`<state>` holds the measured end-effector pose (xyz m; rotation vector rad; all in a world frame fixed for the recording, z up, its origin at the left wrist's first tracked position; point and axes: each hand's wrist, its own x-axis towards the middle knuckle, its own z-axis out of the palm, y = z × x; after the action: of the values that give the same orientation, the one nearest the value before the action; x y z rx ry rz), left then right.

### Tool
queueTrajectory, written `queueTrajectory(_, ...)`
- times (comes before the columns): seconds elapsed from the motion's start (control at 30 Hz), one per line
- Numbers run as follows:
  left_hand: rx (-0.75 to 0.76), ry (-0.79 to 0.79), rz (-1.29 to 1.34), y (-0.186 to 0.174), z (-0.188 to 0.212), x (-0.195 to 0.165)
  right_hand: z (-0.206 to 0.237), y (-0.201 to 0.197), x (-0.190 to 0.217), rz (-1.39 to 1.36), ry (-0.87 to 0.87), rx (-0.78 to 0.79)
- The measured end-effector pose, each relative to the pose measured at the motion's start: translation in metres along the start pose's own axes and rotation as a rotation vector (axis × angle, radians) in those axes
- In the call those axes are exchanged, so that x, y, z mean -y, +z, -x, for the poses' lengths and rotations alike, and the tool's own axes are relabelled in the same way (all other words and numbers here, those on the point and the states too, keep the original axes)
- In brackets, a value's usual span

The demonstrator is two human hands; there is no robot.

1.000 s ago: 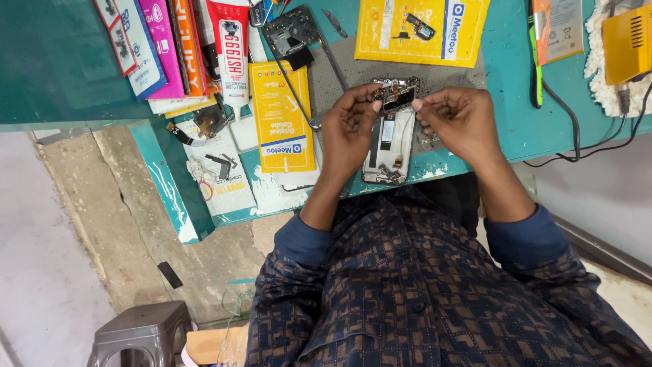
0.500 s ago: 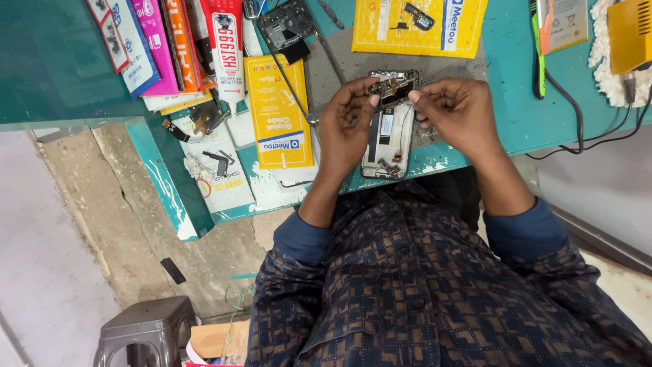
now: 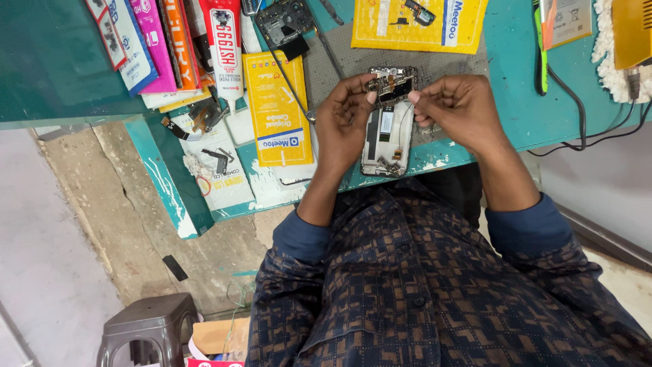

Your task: The person picks up a smartphone from a cluttered repair bench, removes its back cover, and takes out the battery. They then unscrew and detach internal components, handling the frame, screen assembly, and small parts while moving packaging boxes aside on the bench.

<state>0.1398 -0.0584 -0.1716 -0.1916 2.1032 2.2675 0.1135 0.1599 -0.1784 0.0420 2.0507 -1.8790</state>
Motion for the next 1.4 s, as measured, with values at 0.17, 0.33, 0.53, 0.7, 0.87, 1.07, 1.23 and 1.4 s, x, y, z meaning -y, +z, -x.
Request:
queueTrajectory(0.17, 0.013, 0.025, 0.023, 0.001, 0.002, -0.003, -0.001, 0.002, -0.004, -0.046, -0.028, 0.019)
queueTrajectory(0.33, -0.041, 0.059, -0.052, 0.002, -0.002, -0.011, 0.002, 0.003, -0.004, -0.086, -0.080, 0.001)
queueTrajectory(0.53, -0.171, 0.167, -0.085, -0.003, -0.038, -0.015, 0.019, -0.003, -0.001, 0.039, -0.004, -0.084)
queueTrajectory(0.7, -0.201, 0.270, 0.061, -0.001, -0.079, -0.004, 0.025, -0.002, 0.003, 0.096, -0.001, -0.120)
queueTrajectory(0.87, -0.171, 0.298, -0.080, 0.005, -0.085, -0.006, 0.025, -0.001, 0.008, 0.139, 0.026, -0.123)
queueTrajectory(1.07, -0.177, 0.335, -0.763, -0.002, -0.015, -0.039, 0.033, 0.001, 0.018, 0.284, -0.069, -0.110)
queueTrajectory(1.23, 0.021, 0.162, -0.880, 0.000, 0.056, -0.050, 0.050, 0.012, 0.027, 0.378, -0.062, -0.058)
queueTrajectory(1.4, -0.049, 0.210, -0.791, 0.004, 0.081, -0.039, 0.058, 0.027, 0.028, 0.558, -0.211, -0.060)
